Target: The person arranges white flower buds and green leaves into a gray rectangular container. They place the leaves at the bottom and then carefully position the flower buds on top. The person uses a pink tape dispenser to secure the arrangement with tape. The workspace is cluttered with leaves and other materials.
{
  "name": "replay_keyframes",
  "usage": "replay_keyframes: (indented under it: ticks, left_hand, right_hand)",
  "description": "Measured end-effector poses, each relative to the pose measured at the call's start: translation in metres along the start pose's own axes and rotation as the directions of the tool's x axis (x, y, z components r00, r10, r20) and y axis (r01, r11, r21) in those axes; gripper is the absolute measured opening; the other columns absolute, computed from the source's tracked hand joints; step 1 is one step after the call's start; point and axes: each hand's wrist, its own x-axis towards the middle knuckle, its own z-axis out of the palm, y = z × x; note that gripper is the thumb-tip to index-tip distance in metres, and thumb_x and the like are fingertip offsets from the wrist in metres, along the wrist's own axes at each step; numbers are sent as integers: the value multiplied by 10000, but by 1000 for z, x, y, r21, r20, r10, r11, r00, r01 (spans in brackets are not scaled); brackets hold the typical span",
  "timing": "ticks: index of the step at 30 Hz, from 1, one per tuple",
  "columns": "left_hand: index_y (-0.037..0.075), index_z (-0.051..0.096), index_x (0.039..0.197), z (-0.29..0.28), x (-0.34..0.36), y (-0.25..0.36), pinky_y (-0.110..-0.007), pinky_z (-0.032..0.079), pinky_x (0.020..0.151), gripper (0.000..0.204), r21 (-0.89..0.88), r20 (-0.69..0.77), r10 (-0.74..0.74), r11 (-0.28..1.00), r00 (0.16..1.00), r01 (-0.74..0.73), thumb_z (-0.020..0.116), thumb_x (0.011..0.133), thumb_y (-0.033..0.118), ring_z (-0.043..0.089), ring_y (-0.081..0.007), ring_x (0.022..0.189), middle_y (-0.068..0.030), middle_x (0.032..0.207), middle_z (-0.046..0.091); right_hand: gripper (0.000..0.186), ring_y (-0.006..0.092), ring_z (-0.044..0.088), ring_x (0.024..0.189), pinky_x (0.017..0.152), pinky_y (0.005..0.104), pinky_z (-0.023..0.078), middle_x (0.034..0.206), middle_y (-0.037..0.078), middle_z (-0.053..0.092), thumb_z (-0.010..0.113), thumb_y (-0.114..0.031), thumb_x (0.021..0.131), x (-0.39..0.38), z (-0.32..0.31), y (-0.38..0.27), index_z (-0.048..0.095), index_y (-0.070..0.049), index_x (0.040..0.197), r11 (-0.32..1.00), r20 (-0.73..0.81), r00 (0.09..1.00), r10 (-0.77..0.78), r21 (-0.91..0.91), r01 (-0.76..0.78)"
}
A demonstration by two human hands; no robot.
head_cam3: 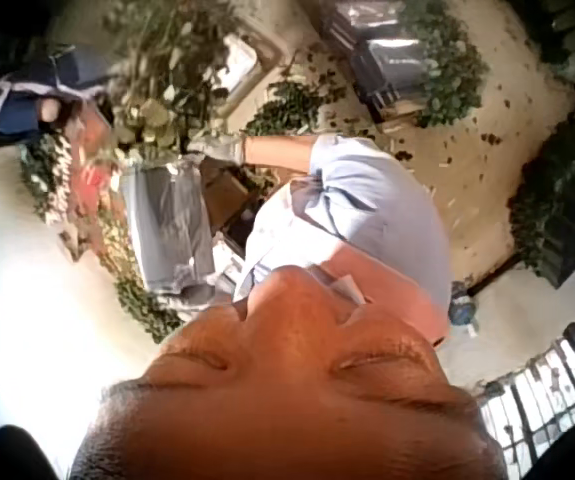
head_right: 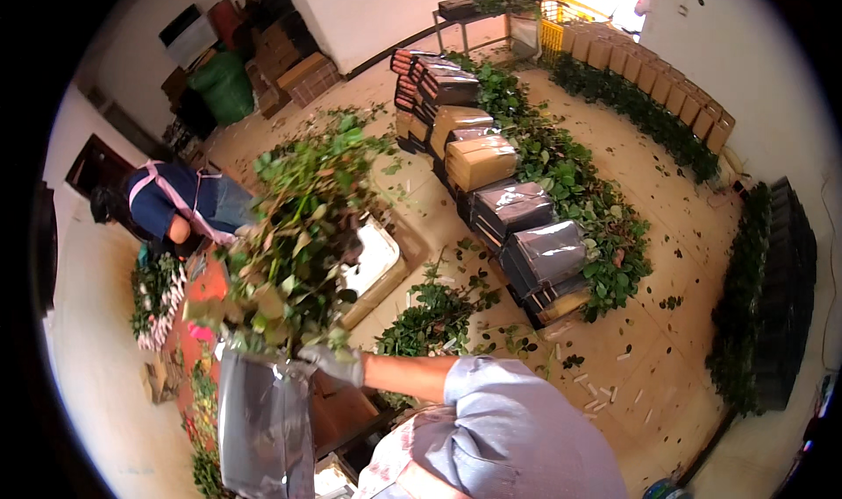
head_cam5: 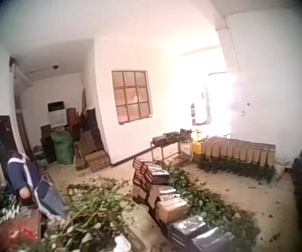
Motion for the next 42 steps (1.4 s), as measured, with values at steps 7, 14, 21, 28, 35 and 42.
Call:
replay_keyframes:
  ticks: [7,14,21,28,35,42]
  left_hand:
    - [65,336,1594,60,35,-65,-438,449,1076,777,-211,566,-156,922,809,325,501,1014,555,558,-297,1248,-168,1471,523]
    - [48,398,1547,89,-3,-89,-397,486,1000,729,1,719,-389,829,576,559,593,1020,512,603,-243,1183,-135,1370,585]
    - [59,551,1397,5,-98,-282,-442,533,861,483,130,531,-847,98,14,987,677,972,251,654,-323,1026,-143,1237,700]
    - [54,550,1381,127,-170,-281,-442,539,870,517,722,123,-990,39,-72,691,690,959,318,666,-322,1023,-149,1177,713]
    - [49,592,1308,213,-181,-247,-431,542,849,468,819,84,-996,60,-16,571,678,958,348,669,-305,981,-153,1130,720]
    - [44,635,1235,235,-205,-229,-421,544,827,436,865,8,-1000,-4,-21,502,666,958,379,673,-288,940,-156,1083,727]
  right_hand:
    - [269,125,576,863,773,309,447,941,14,658,501,-266,1036,-59,-112,-60,687,-76,1001,924,-550,826,-119,243,295]
    - [253,126,583,864,795,305,465,903,-6,625,470,-241,1028,-127,-263,-114,653,-81,958,867,-713,501,-491,-459,196]
    - [290,189,659,937,881,342,527,1021,88,714,433,-162,1023,-111,-476,-193,682,-21,1071,739,-647,464,-605,-673,27]
    - [270,233,678,999,962,376,532,1060,86,730,459,-182,1027,-74,-721,-197,670,-49,1130,850,-831,466,-305,-17,526]
    - [118,238,682,968,932,387,568,987,81,723,633,-71,913,-67,-822,-58,715,-61,997,775,-903,416,109,339,533]
    - [339,285,620,1104,943,429,539,1222,123,623,675,-184,907,-19,-798,13,622,-65,1219,834,-820,-158,550,533,139]
